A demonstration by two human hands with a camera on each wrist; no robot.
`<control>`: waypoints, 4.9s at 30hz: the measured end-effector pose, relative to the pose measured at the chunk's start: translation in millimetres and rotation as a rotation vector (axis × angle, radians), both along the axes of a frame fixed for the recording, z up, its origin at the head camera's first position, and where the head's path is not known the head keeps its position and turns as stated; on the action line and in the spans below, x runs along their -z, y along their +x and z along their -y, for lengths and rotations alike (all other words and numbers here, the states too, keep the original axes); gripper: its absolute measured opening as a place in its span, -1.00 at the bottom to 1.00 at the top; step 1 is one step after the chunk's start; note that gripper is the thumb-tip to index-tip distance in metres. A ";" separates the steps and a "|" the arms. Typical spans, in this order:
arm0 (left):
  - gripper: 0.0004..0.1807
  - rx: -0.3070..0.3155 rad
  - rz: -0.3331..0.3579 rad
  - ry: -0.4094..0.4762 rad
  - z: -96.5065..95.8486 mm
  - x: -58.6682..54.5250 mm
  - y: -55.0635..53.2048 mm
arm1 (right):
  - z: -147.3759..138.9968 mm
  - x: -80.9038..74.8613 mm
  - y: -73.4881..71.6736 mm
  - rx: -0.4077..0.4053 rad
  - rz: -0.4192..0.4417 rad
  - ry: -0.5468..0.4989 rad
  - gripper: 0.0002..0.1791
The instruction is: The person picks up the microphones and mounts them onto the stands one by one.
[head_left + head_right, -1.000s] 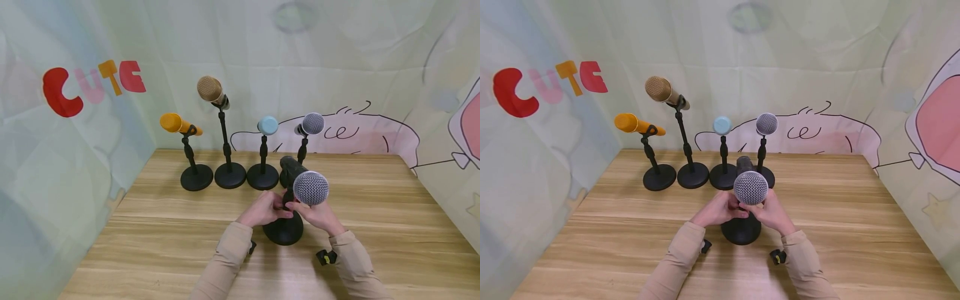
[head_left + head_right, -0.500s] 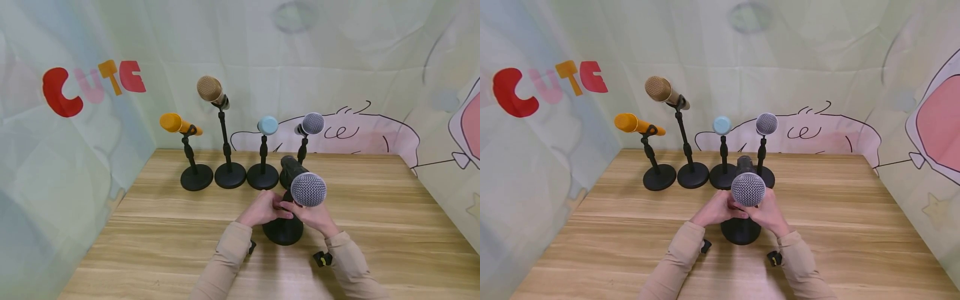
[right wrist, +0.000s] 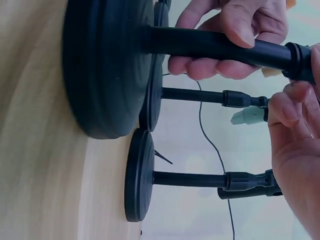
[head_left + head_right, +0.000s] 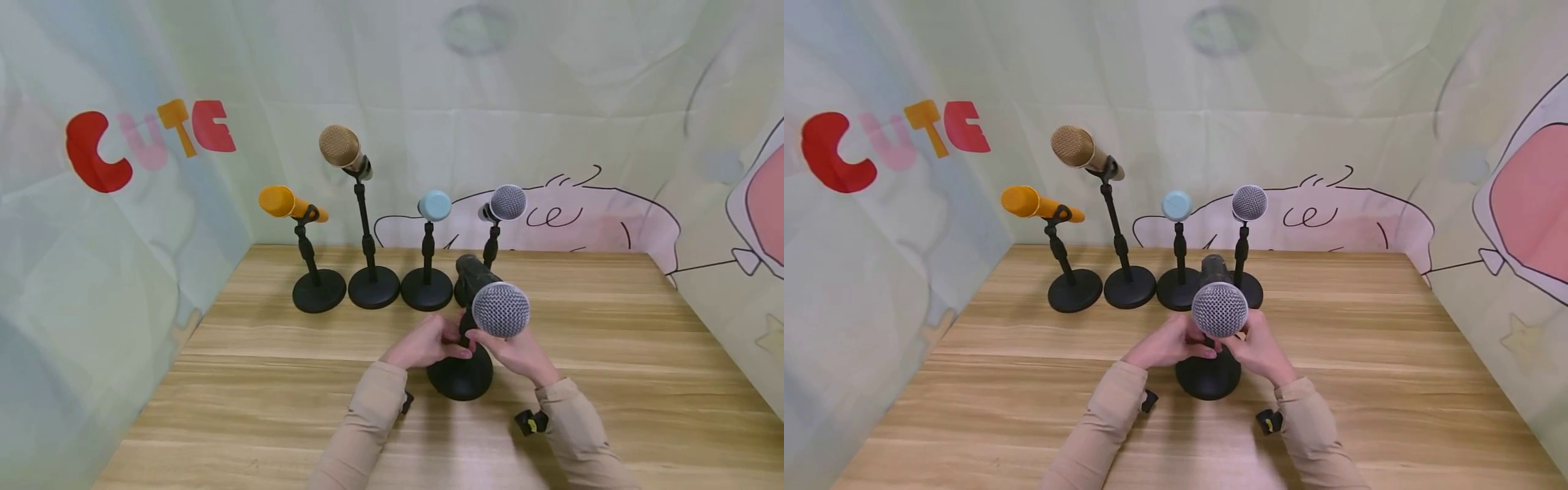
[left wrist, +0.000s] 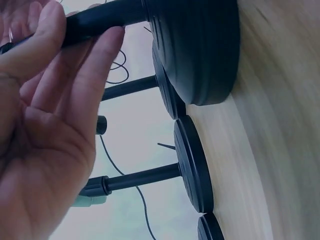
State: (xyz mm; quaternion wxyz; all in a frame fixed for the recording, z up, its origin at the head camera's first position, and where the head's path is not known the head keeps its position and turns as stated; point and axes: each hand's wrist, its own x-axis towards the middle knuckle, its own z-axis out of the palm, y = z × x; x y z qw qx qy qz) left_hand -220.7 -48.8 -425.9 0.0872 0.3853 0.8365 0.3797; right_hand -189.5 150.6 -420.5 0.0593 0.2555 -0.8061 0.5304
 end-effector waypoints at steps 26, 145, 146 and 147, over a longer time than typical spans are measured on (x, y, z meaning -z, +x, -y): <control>-0.85 -0.107 0.035 -0.074 -4.0 -5.9 6.2 | 23.9 7.8 10.8 0.261 -0.207 -0.084 -0.56; -0.52 -0.212 0.155 -0.460 -9.0 -4.7 22.8 | -90.3 -3.1 -100.4 0.747 -0.193 -0.012 -0.71; -0.52 -0.212 0.156 -0.460 -9.1 -4.8 22.8 | -90.5 -3.2 -101.1 0.747 -0.192 -0.011 -0.71; -0.52 -0.213 0.155 -0.460 -9.2 -5.0 22.7 | -90.7 -3.2 -101.7 0.748 -0.190 -0.009 -0.71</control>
